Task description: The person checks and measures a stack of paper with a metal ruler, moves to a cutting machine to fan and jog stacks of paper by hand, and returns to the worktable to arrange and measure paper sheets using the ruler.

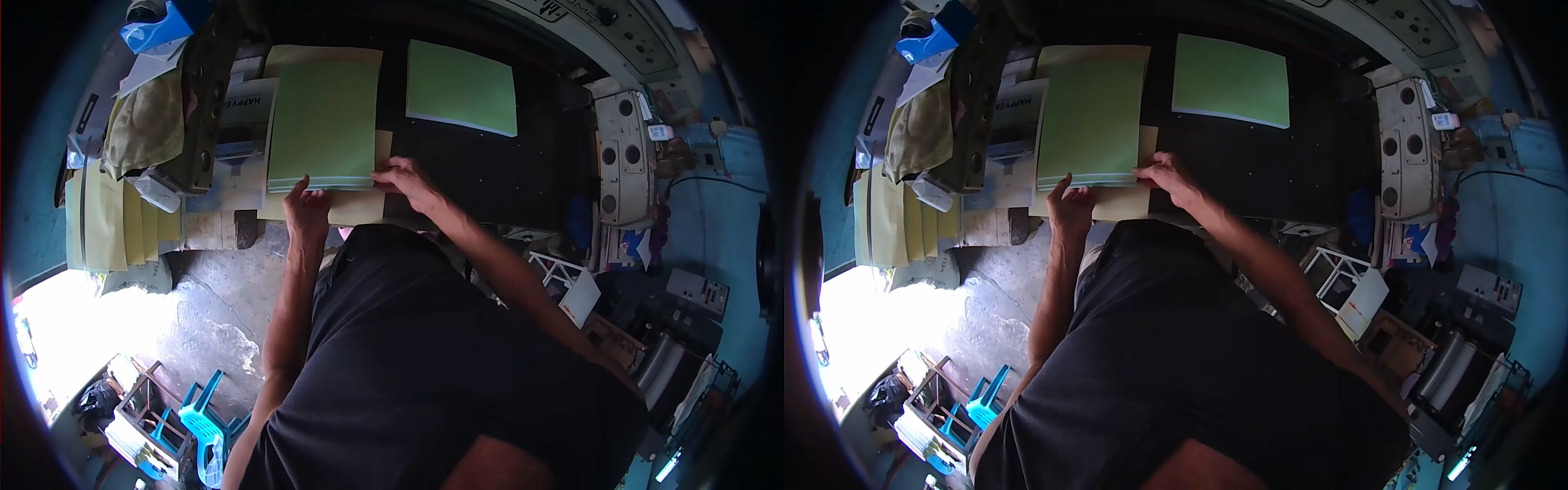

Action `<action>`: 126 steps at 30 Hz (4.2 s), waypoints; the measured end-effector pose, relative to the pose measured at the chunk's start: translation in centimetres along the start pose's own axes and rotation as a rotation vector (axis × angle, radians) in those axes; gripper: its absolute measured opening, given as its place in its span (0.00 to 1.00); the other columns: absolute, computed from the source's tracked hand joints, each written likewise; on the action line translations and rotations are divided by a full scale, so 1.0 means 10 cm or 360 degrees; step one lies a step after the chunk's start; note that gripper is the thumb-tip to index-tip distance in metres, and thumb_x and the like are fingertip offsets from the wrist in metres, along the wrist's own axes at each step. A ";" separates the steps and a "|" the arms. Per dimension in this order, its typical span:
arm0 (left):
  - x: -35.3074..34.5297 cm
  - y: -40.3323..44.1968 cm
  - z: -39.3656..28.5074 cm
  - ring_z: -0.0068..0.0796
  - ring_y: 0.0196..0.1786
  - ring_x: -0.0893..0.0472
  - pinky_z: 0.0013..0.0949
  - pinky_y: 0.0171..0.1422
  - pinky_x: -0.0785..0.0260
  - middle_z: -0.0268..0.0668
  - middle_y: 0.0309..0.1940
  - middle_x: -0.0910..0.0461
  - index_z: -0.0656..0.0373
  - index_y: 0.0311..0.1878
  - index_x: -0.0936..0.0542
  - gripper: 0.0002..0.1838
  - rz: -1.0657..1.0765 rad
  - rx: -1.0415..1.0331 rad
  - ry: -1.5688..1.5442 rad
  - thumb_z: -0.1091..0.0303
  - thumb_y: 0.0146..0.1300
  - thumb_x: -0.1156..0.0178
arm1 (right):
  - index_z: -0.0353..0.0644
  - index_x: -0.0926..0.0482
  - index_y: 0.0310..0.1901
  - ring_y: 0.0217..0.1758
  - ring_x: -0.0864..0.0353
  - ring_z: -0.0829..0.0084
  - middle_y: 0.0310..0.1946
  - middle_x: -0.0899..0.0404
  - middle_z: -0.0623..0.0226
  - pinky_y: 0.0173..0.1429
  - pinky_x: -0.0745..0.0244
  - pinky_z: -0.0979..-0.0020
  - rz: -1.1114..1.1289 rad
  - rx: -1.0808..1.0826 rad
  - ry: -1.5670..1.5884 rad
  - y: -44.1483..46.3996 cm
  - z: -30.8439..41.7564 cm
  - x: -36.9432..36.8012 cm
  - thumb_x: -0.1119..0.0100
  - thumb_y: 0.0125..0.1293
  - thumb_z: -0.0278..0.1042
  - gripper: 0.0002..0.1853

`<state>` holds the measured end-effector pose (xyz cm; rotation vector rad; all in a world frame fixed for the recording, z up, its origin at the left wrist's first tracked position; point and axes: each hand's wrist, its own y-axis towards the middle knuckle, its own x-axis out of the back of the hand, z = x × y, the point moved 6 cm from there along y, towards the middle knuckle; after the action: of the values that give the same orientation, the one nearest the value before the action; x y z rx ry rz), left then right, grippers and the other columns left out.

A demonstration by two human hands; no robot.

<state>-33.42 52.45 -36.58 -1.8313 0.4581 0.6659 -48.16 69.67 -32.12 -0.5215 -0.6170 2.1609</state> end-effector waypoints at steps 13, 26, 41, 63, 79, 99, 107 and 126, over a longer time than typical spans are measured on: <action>-0.40 -0.38 -0.04 0.51 0.79 0.52 0.52 0.80 0.60 0.55 0.73 0.49 0.70 0.73 0.50 0.51 0.0017 -0.0066 0.0024 0.57 0.54 0.31 | 0.34 0.22 0.48 0.46 0.17 0.68 0.40 0.19 0.62 0.56 0.22 0.67 -0.0088 -0.0012 0.0036 -0.08 -0.06 0.00 0.31 0.62 0.35 0.18; -0.54 -0.51 -0.13 0.46 0.63 0.38 0.49 0.73 0.45 0.46 0.61 0.42 0.69 0.72 0.50 0.54 0.0014 -0.0039 -0.0200 0.56 0.51 0.28 | 0.41 0.20 0.44 0.47 0.23 0.73 0.40 0.21 0.67 0.58 0.30 0.62 -0.0062 -0.0173 0.0491 -0.12 -0.13 -0.11 0.30 0.60 0.54 0.24; -0.57 -0.57 -0.16 0.50 0.69 0.41 0.54 0.75 0.49 0.48 0.68 0.46 0.68 0.75 0.54 0.54 0.0028 0.0026 -0.0174 0.56 0.54 0.31 | 0.47 0.20 0.39 0.37 0.25 0.76 0.33 0.22 0.72 0.46 0.29 0.70 -0.0033 -0.0084 0.0692 -0.13 0.04 -0.17 0.28 0.58 0.55 0.20; -0.60 0.01 0.09 0.45 0.65 0.30 0.57 0.70 0.35 0.42 0.62 0.30 0.52 0.64 0.30 0.23 0.0260 -0.0354 -0.0047 0.58 0.68 0.41 | 0.44 0.17 0.37 0.31 0.21 0.80 0.28 0.19 0.75 0.39 0.30 0.75 0.0002 -0.0086 0.0092 0.01 0.30 -0.29 0.32 0.58 0.38 0.09; -0.67 -1.38 -0.48 0.34 0.54 0.19 0.43 0.61 0.26 0.40 0.52 0.20 0.59 0.63 0.28 0.25 0.0428 -0.0727 0.0545 0.82 0.62 0.41 | 0.36 0.36 0.69 0.62 0.26 0.59 0.61 0.29 0.52 0.63 0.30 0.56 0.0549 0.0041 0.1318 0.18 0.29 0.06 0.61 0.59 0.85 0.56; -1.32 -0.43 2.06 0.34 0.37 0.13 0.34 0.39 0.20 0.40 0.37 0.15 0.66 0.56 0.23 0.21 0.0615 -0.0003 0.2291 0.65 0.62 0.38 | 0.30 0.23 0.45 0.43 0.17 0.41 0.39 0.17 0.40 0.49 0.20 0.53 -0.0952 0.0476 -0.1302 -1.65 -0.11 3.21 0.36 0.58 0.34 0.18; -2.14 -1.29 2.93 0.57 0.43 0.15 0.53 0.48 0.23 0.53 0.37 0.16 0.70 0.54 0.30 0.29 0.0011 -0.1251 0.3798 0.54 0.62 0.38 | 0.16 0.46 0.66 0.36 0.14 0.43 0.31 0.18 0.46 0.41 0.16 0.52 -0.0929 0.0633 -0.1794 -1.91 0.29 2.39 0.38 0.62 0.38 0.41; -1.79 -1.43 1.73 0.28 0.52 0.20 0.35 0.61 0.31 0.40 0.46 0.16 0.61 0.59 0.22 0.19 0.1108 -0.0991 0.1822 0.66 0.67 0.38 | 0.37 0.39 0.69 0.66 0.33 0.74 0.60 0.30 0.63 0.69 0.38 0.69 -0.0285 0.1304 0.0151 -2.38 0.52 2.90 0.40 0.68 0.26 0.30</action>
<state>-42.49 73.51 -19.32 -2.5518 1.8611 0.0982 -53.86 104.57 -18.53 -0.1084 0.2811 1.9836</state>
